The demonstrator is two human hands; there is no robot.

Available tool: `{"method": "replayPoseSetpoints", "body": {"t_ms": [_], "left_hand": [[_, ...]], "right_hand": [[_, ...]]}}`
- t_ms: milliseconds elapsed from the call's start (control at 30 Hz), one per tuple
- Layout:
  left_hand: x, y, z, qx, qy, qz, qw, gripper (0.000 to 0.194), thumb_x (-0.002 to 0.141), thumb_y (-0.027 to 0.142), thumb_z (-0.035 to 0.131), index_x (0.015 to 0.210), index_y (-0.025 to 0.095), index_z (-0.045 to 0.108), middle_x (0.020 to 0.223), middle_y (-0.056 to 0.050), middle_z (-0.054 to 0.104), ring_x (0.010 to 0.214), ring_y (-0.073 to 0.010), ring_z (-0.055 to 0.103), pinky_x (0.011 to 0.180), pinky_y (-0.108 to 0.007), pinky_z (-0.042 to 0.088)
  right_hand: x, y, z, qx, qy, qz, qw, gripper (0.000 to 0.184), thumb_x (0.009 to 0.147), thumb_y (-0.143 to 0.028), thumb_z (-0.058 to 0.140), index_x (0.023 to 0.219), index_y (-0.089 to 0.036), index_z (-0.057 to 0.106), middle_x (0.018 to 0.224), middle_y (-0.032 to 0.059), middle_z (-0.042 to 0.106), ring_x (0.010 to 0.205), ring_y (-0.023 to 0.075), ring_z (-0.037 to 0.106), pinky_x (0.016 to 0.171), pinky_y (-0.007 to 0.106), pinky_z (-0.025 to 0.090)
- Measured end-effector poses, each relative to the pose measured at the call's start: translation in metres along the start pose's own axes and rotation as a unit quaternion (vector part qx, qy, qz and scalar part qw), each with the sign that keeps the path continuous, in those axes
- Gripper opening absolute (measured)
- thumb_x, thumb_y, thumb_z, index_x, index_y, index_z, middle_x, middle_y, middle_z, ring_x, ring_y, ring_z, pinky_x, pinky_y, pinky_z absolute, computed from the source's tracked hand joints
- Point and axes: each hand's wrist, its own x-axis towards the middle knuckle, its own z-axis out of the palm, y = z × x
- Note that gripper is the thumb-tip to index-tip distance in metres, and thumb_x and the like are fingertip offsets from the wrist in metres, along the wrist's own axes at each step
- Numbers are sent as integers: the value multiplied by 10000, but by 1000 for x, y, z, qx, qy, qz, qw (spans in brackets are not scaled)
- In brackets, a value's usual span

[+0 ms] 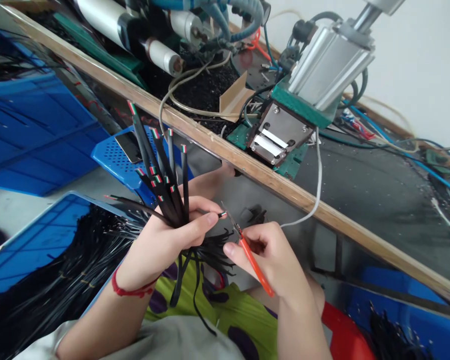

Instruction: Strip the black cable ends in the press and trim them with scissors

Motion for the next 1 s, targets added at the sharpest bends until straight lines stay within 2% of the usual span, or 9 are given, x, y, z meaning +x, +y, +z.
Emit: {"method": "replayPoseSetpoints", "body": {"t_ms": [200,333,500,733,1000], "left_hand": [[1,0,2,-28,-11,-1,1000,64,961,201,864,925,168,823,606,49,695,496,-51,519,478,-167,374],[1,2,3,-32,-10,-3,999,89,948,203,866,884,163,820,620,27,734,503,-65,582,479,-169,407],[-1,3,3,-17,-6,-8,1000,99,945,193,849,859,155,818,638,16,751,508,-67,592,471,-174,406],[-2,1,5,-14,-8,-1,1000,122,942,188,845,832,163,799,587,46,696,502,-59,563,486,-174,419],[-2,1,5,-8,-7,-2,1000,106,943,196,830,845,169,801,588,57,669,498,-60,533,485,-187,408]], "right_hand": [[0,3,-2,1,-3,1,1000,707,933,-646,874,566,-214,452,515,-45,421,524,84,316,544,311,136],[0,5,-2,-10,-3,4,1000,695,945,-653,862,573,-208,478,514,-39,446,521,84,321,548,315,130],[-4,7,-2,-12,3,-4,1000,694,954,-643,868,564,-198,507,502,-36,459,510,83,329,541,316,131],[-5,12,0,-14,14,-13,1000,706,977,-646,855,544,-186,539,489,-24,488,494,79,341,533,312,141],[-6,14,1,-49,29,-17,998,733,988,-713,814,539,-199,544,485,-15,515,480,92,383,518,310,189]]}}
